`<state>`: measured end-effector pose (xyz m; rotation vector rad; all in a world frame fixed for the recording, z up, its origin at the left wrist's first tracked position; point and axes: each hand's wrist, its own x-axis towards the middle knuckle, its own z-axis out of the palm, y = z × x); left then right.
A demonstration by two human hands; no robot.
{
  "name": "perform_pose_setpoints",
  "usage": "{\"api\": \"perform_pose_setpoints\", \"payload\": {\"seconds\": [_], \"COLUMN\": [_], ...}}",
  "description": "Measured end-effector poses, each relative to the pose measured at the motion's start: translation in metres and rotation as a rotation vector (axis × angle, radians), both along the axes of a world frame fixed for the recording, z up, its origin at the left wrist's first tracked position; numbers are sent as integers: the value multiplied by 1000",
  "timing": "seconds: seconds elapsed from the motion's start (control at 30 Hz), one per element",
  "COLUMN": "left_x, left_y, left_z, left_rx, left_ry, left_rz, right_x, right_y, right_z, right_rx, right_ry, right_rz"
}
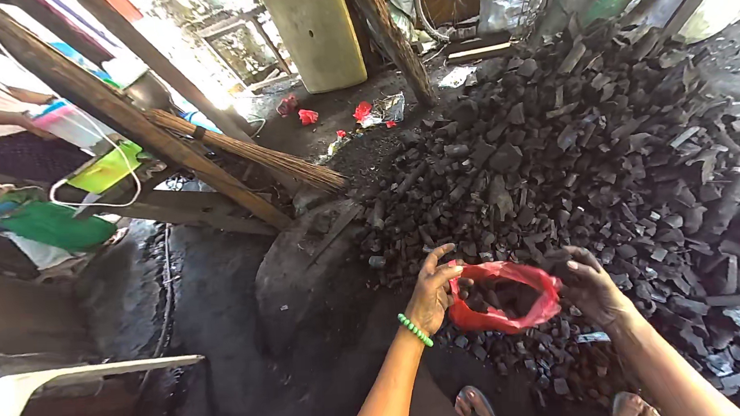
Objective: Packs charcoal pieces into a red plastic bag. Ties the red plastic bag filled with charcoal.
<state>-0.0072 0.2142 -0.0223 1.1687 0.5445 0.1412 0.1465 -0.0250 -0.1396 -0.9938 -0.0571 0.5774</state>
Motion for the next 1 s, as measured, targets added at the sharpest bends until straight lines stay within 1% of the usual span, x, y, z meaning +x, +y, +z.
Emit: {"api": "perform_pose_setpoints", "payload": {"seconds": [0.03,0.07,0.1,0.13,0.17,0.23,0.27,0.3,0.4,0.53,0.6,0.67,0.77,0.9,0.97,1.0], "left_x": [1,3,4,5,7,8,9,9,7,5,6,7,6,7,8,8], "left_y": [-2,-4,-6,-7,-7,-9,-9,-9,-4,2,2,2,9,14,15,15], "left_z": [0,0,0,0,-1,-2,-2,-2,0,-4,-9,-12,-16,-18,-19,-19], "left_rx": [0,0,-4,-6,-5,7,19,29,14,-67,-73,-64,-71,-71,-71,-70], "left_ry": [1,1,-6,-14,-21,-24,-25,-29,-43,-38,-37,-44,-75,-81,-83,-81], "left_rz": [-9,-16,-23,-39,-55,-89,-98,-95,-73,-64,-103,-108,-62,-26,-28,-28], "right_x": [-3,-7,-12,-17,-22,-30,-32,-32,-25,-22,-29,-30,-26,-35,-43,-46], "right_y": [9,19,31,47,64,93,102,105,90,54,51,53,60,78,90,95], "right_z": [13,23,30,34,35,30,27,26,28,13,-1,-10,-5,14,7,-1], "right_rx": [95,119,72,-49,-247,-717,-867,-945,-1092,-1291,-1333,-1316,-1224,-1090,-1011,-995], "right_ry": [-8,-63,-150,-274,-440,-824,-947,-1018,-1039,-933,-942,-963,-986,-960,-985,-1000], "right_rz": [93,227,362,482,587,755,818,845,856,974,947,899,806,662,658,699]}}
